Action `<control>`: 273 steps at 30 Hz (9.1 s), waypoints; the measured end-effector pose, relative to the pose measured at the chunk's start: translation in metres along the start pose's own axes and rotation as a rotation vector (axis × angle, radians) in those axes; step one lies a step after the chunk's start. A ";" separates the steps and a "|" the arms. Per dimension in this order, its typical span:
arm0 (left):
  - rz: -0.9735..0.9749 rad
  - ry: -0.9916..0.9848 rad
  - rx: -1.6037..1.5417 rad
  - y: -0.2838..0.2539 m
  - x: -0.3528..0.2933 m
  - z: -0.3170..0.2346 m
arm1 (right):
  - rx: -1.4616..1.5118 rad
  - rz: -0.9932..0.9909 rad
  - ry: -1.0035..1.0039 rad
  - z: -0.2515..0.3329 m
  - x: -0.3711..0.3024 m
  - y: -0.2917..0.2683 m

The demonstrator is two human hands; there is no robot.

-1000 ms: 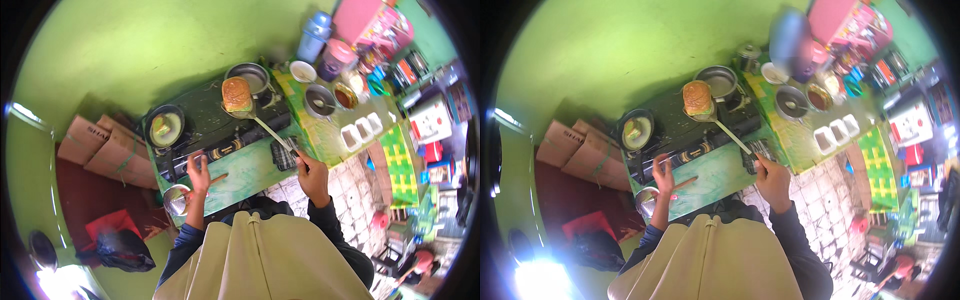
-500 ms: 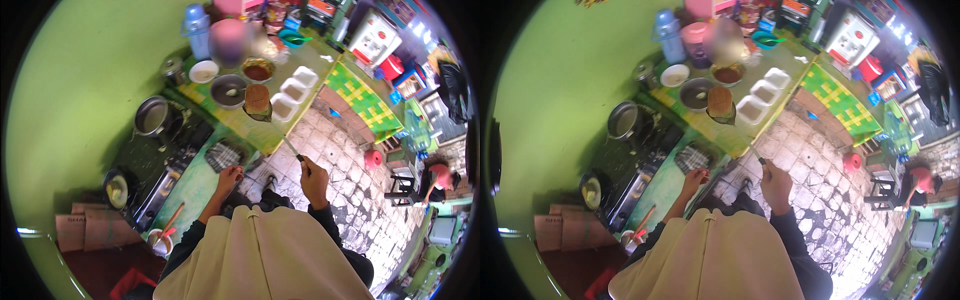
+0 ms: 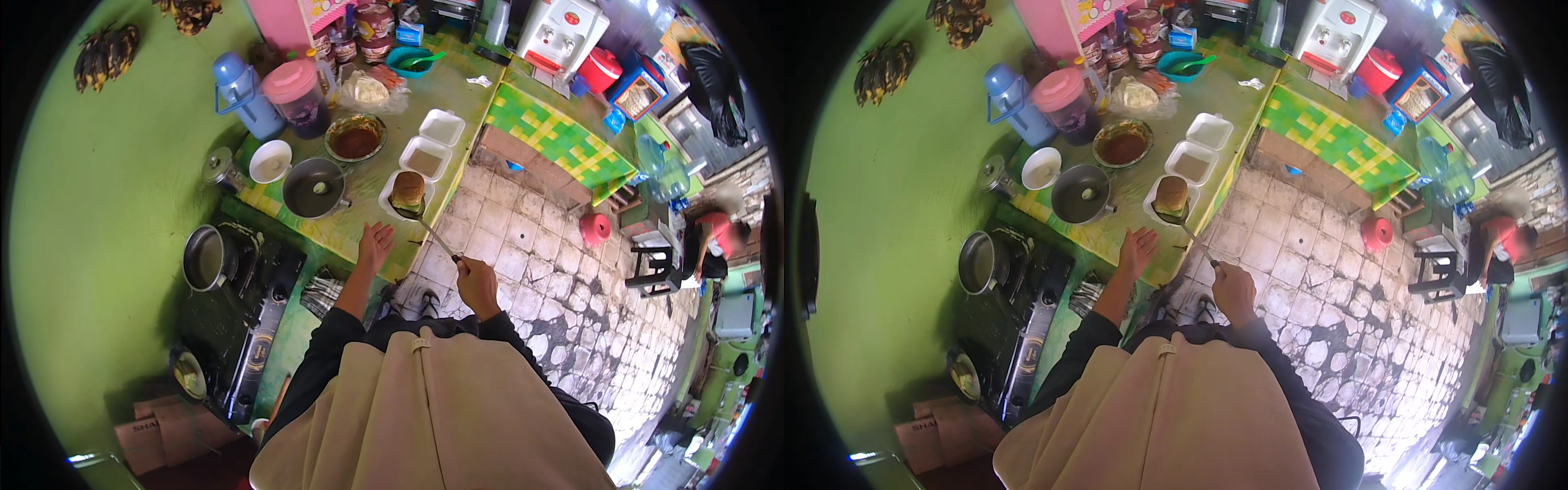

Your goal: The person cooks a sandwich in a frying pan on a gas stove, using a spatula to flip and press the bread. They then transfer the cooked sandwich into a white styrofoam container, close the lid, and place the container into a plastic bag.

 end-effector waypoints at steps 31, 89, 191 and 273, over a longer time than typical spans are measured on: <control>0.172 -0.162 -0.512 0.030 0.032 0.016 | 0.124 0.783 -0.123 0.030 0.108 -0.056; 0.006 -0.106 0.088 0.016 -0.028 0.039 | 0.498 1.205 -0.146 0.025 0.143 -0.072; -1.157 0.606 -0.020 -0.466 -0.560 0.002 | 0.225 0.922 -1.092 0.459 -0.284 0.449; -0.788 0.909 0.798 -0.040 -0.183 0.019 | 0.078 0.173 -0.495 -0.001 0.161 -0.129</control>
Point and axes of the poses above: each hand's wrist, its own x-axis towards the middle knuckle, its own y-axis out of the palm, z = x × y, the point moved 7 cm from there along x, towards the middle knuckle, and after that the axes turned 7 degrees about -y, right-handed, at the moved point
